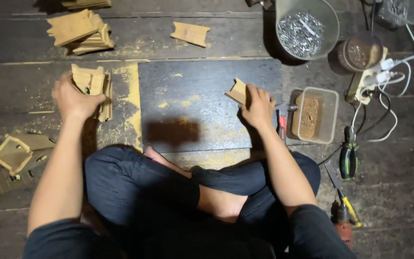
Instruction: Assembling small wooden structures by fitting pre-cut pieces together and securing them with a hammer and nails.
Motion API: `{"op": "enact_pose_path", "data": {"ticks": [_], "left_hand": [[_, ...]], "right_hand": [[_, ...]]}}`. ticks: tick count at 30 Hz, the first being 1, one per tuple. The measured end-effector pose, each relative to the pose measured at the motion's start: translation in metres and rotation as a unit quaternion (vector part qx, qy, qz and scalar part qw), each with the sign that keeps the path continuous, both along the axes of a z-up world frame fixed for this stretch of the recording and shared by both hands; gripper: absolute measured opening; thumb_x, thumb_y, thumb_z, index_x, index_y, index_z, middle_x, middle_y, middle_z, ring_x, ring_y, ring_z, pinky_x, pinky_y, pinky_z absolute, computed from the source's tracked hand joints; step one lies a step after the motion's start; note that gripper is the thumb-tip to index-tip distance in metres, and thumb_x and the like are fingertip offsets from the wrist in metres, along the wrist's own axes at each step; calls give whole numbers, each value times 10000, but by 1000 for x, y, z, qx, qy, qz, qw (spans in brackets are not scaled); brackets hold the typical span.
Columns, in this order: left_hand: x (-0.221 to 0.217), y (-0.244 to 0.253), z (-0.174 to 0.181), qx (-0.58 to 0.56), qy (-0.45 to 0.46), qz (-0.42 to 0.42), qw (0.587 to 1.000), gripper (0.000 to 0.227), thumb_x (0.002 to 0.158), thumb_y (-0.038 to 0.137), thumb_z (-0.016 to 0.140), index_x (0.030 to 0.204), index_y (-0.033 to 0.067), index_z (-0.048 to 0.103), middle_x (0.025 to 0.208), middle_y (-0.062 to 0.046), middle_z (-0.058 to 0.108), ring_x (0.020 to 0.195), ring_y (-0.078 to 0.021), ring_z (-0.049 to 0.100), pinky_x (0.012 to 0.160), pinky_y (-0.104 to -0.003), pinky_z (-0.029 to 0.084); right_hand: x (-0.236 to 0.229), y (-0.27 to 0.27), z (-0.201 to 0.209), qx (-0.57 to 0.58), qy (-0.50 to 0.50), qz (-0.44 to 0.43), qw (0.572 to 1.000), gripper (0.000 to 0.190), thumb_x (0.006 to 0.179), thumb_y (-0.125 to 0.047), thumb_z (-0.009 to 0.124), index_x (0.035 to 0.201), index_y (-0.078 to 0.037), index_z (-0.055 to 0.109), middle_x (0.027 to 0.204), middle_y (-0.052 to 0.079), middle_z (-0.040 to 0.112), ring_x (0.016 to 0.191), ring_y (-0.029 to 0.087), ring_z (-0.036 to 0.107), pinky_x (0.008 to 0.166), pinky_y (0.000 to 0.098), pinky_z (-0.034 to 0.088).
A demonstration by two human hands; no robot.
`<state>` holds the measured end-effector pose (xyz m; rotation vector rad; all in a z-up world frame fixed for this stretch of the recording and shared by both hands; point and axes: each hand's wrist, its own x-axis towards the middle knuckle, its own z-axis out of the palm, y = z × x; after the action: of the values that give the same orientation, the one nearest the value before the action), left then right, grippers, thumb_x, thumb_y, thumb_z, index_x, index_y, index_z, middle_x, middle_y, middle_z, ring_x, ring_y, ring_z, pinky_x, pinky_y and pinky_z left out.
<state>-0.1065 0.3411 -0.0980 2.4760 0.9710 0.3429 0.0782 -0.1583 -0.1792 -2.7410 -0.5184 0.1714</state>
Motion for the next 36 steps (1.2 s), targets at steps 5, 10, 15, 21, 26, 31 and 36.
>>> {"op": "enact_pose_path", "data": {"ticks": [5,10,15,21,26,31,36], "left_hand": [[26,-112,78,-30,-81,-120,989,927,436,-19,960,1288,-122,607,1133,-352,613,1102,-558,613,997,-547,488],[65,-192,69,-60,-46,-222,972,975,396,-8,980,1296,-104,615,1146,-315,652,1101,-538,640,990,-548,513],[96,-232,6,-39,30,-269,962,917,457,16,929,1326,-20,639,1137,-242,663,1070,-514,666,877,-544,588],[88,-223,-55,-65,94,-302,946,770,737,169,846,1431,100,519,1311,-123,622,1216,-334,501,901,-508,521],[90,-212,-88,20,105,-298,948,884,677,369,875,1433,34,562,1246,-192,653,1170,-439,585,902,-574,557],[95,-213,-82,62,107,-329,936,894,678,395,874,1434,39,558,1147,-226,674,1060,-498,642,788,-637,589],[93,-210,-80,61,90,-320,941,854,708,373,872,1435,75,538,1120,-214,684,1038,-492,669,747,-632,611]], "right_hand": [[14,18,15,-39,38,-11,998,772,813,-265,807,1511,-253,477,1378,113,587,1304,342,513,1025,627,388],[43,46,34,-91,84,41,991,1013,702,-227,879,1576,-305,373,1462,120,528,1372,368,464,1052,660,368],[76,46,22,-62,90,51,993,1001,764,-173,877,1591,-330,336,1390,177,592,1272,444,585,976,685,461],[63,19,42,236,24,51,970,837,878,-155,805,1583,-293,376,1244,232,472,1203,442,557,1099,520,427],[4,7,67,335,-24,17,942,734,789,-252,958,1352,-56,531,1176,267,496,1157,573,559,994,597,511],[-44,-3,33,297,0,-13,955,795,648,-423,1031,1185,-71,561,1086,208,511,1069,483,608,944,505,526],[-61,-20,-7,253,39,-55,965,580,772,-571,922,1021,-135,631,1038,141,556,1004,387,666,899,431,538]]}}
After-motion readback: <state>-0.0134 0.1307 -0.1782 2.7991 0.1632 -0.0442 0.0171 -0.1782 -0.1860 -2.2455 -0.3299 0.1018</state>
